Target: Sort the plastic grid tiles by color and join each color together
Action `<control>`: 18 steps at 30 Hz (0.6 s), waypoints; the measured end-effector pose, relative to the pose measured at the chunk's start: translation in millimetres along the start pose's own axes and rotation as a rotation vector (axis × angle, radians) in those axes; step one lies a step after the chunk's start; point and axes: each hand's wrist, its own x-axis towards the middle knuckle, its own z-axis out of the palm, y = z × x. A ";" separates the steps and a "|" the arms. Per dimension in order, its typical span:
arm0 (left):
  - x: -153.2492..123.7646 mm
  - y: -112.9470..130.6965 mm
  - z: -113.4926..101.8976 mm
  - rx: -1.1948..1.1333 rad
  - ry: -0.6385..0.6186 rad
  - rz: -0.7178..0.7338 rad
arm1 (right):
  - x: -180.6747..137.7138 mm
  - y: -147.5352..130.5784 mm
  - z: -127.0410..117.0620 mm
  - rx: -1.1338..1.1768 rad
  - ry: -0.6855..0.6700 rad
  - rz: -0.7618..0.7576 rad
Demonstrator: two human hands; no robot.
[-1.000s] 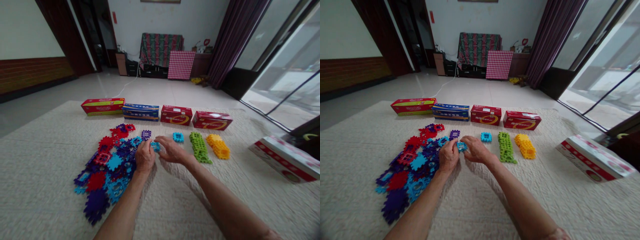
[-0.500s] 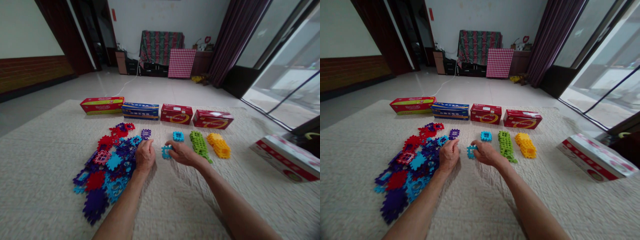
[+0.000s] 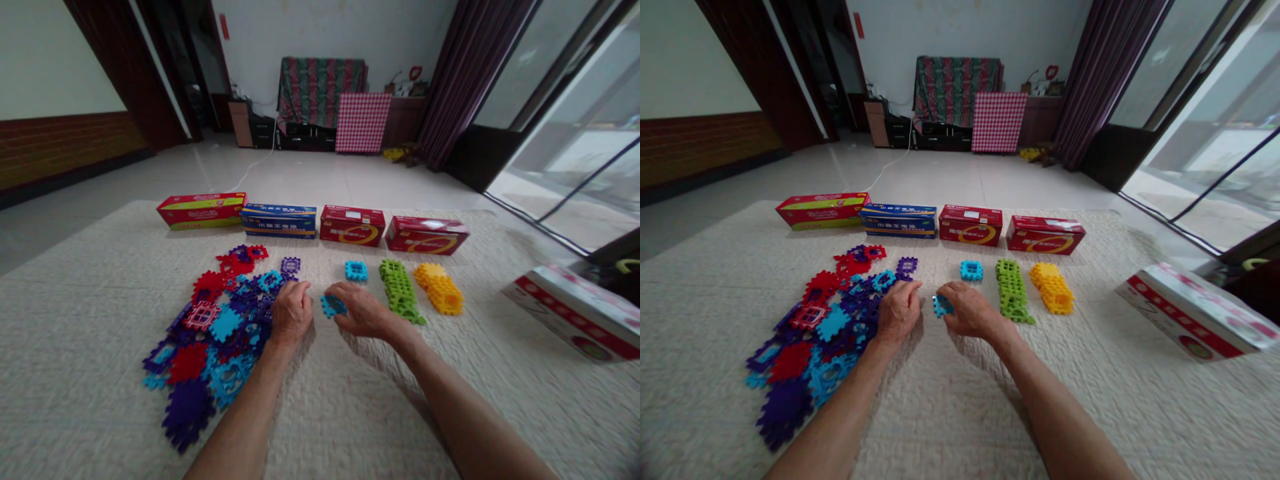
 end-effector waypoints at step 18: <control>-2.4 -0.3 0.4 0.031 -0.097 0.020 | 13.4 50.9 -44.6 -0.252 0.108 0.301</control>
